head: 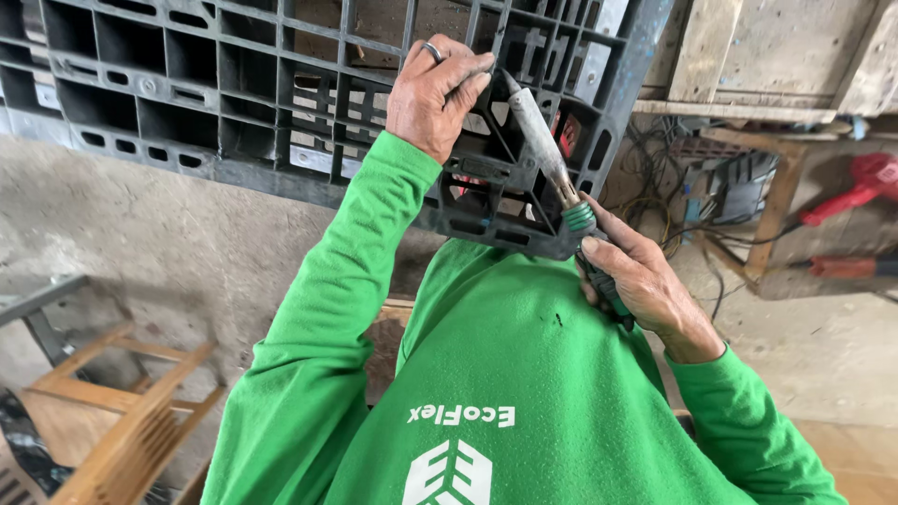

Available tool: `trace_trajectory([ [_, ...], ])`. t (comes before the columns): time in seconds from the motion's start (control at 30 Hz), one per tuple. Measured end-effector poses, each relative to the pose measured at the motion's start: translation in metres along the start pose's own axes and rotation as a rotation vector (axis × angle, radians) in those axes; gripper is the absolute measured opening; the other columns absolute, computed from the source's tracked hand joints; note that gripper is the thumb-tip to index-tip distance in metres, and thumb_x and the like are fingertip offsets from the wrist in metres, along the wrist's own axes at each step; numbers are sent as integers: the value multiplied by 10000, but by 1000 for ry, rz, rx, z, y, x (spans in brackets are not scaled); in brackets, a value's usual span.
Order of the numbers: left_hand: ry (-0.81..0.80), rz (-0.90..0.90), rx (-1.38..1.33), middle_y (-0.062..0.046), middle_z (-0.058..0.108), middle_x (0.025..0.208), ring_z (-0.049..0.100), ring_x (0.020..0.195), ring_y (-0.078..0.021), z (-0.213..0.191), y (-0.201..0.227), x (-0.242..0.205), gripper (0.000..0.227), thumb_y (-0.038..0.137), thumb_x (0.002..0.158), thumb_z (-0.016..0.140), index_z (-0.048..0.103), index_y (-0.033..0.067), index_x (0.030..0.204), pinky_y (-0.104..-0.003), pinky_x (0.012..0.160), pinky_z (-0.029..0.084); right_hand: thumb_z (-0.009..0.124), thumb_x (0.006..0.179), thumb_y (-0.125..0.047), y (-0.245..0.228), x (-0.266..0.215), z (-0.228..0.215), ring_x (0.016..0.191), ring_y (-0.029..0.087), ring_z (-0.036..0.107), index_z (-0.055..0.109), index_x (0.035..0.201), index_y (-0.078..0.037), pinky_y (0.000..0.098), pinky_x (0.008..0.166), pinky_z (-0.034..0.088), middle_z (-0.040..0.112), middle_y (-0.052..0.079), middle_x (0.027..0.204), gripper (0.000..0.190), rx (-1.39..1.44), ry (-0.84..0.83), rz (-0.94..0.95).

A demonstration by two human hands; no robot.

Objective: The person uses a soldering iron to melt and smooth the edges of a black plastic crate. They hold the crate with one hand and apply the hot tip along the grid lines, then set the tool down on the workbench.

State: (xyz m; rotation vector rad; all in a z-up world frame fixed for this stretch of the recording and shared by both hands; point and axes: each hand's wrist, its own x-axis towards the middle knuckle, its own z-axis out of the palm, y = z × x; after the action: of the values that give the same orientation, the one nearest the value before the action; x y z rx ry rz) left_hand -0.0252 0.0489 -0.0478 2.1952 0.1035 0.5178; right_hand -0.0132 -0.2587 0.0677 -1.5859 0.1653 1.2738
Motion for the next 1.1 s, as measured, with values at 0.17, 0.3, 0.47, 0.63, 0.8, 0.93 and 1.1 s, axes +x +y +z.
trace_trajectory([
  [0.17, -6, -129, -44, -43, 686, 1113, 599, 998, -280, -3, 18, 1, 266, 156, 942, 810, 740, 70, 1184, -395, 891, 553, 645, 952, -235, -7, 10, -41, 617, 77, 509, 478, 1592, -129, 249, 527, 450, 578, 1, 822, 670, -242, 89, -89],
  [0.3, 105, -175, -22, -68, 668, 1156, 608, 1046, -288, 4, 26, 1, 294, 188, 946, 818, 714, 58, 1189, -408, 918, 542, 644, 1047, -205, -23, 32, -79, 979, 40, 522, 472, 1607, -64, 219, 876, 468, 636, -15, 1136, 602, -618, 57, -458],
  [0.47, 137, -240, -24, -27, 694, 1108, 619, 1012, -245, 8, 25, 5, 217, 178, 950, 851, 750, 88, 1120, -372, 892, 563, 674, 977, -235, -51, 55, -109, 798, 95, 496, 513, 1601, -178, 265, 728, 475, 637, 27, 942, 647, -762, 74, -142],
  [0.63, 126, -195, -27, -22, 699, 1104, 619, 1018, -245, 7, 20, 4, 195, 154, 966, 864, 756, 83, 1111, -371, 878, 558, 675, 963, -202, -70, 68, -123, 1004, 85, 553, 510, 1557, -136, 260, 945, 473, 711, 47, 1100, 619, -828, -56, -284],
  [0.8, 132, -172, -2, -27, 686, 1118, 617, 1027, -248, 9, 15, 2, 208, 145, 953, 872, 754, 81, 1112, -392, 895, 557, 681, 952, -177, -81, 74, -128, 1034, 87, 580, 514, 1543, -131, 280, 971, 474, 730, 54, 1146, 616, -840, -83, -213],
  [0.93, 120, -194, 14, -32, 684, 1134, 606, 1004, -250, 14, 12, 0, 216, 150, 947, 875, 758, 83, 1115, -392, 876, 557, 682, 980, -168, -93, 81, -134, 993, 132, 554, 510, 1573, -138, 316, 902, 479, 701, 100, 1180, 618, -831, -119, -180],
  [1.1, 134, -172, 42, -42, 671, 1171, 605, 1036, -262, 18, 6, -6, 235, 173, 955, 873, 751, 75, 1131, -407, 907, 556, 669, 968, -192, -114, 87, -138, 1025, 121, 600, 523, 1538, -114, 297, 932, 504, 725, 89, 1169, 594, -933, -185, -272],
])
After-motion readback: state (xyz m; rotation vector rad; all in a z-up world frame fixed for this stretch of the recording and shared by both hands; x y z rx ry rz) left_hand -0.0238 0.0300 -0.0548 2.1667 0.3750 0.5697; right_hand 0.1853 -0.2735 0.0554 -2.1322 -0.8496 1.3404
